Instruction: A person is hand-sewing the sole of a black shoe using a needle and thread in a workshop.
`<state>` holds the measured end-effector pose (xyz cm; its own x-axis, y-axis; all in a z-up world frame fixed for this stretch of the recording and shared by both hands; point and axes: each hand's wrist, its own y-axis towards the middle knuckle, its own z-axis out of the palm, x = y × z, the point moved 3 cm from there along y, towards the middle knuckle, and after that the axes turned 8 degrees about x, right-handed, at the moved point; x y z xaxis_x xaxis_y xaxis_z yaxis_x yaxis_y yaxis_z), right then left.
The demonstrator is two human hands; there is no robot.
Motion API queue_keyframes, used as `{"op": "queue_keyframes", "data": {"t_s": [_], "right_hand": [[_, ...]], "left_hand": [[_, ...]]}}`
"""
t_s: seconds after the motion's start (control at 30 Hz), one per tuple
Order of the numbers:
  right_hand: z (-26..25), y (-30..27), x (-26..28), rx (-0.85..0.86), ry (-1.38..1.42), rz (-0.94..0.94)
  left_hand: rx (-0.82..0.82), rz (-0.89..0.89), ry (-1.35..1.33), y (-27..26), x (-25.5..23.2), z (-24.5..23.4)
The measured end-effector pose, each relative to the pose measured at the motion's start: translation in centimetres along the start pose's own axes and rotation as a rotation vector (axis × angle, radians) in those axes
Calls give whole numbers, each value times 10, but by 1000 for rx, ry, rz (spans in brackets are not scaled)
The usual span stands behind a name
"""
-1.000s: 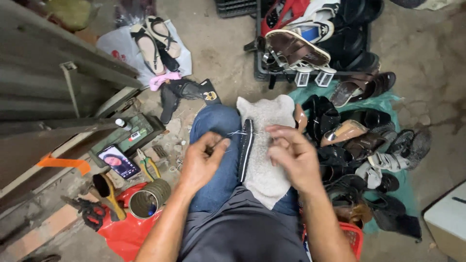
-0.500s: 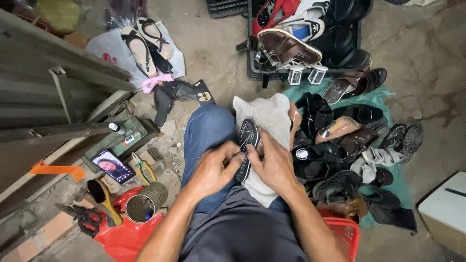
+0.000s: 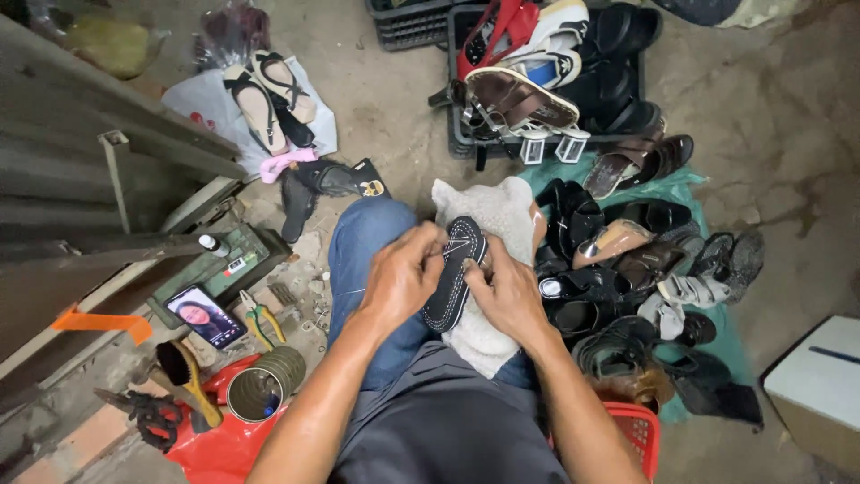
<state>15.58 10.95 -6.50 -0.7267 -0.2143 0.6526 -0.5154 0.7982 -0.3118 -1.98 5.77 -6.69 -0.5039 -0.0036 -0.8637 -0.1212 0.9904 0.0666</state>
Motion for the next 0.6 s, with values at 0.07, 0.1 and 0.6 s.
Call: {"op": "queue_keyframes", "data": {"t_s": [0.07, 0.1, 0.6], "right_hand": [[-7, -3, 10, -9, 15, 10], [-11, -3, 15, -13, 29, 12], [-4, 7, -5, -20, 71, 11]], "left_hand": [[25, 8, 78, -2, -7, 0], [42, 11, 159, -3, -10, 0], [434, -154, -211, -26, -6, 3]]}}
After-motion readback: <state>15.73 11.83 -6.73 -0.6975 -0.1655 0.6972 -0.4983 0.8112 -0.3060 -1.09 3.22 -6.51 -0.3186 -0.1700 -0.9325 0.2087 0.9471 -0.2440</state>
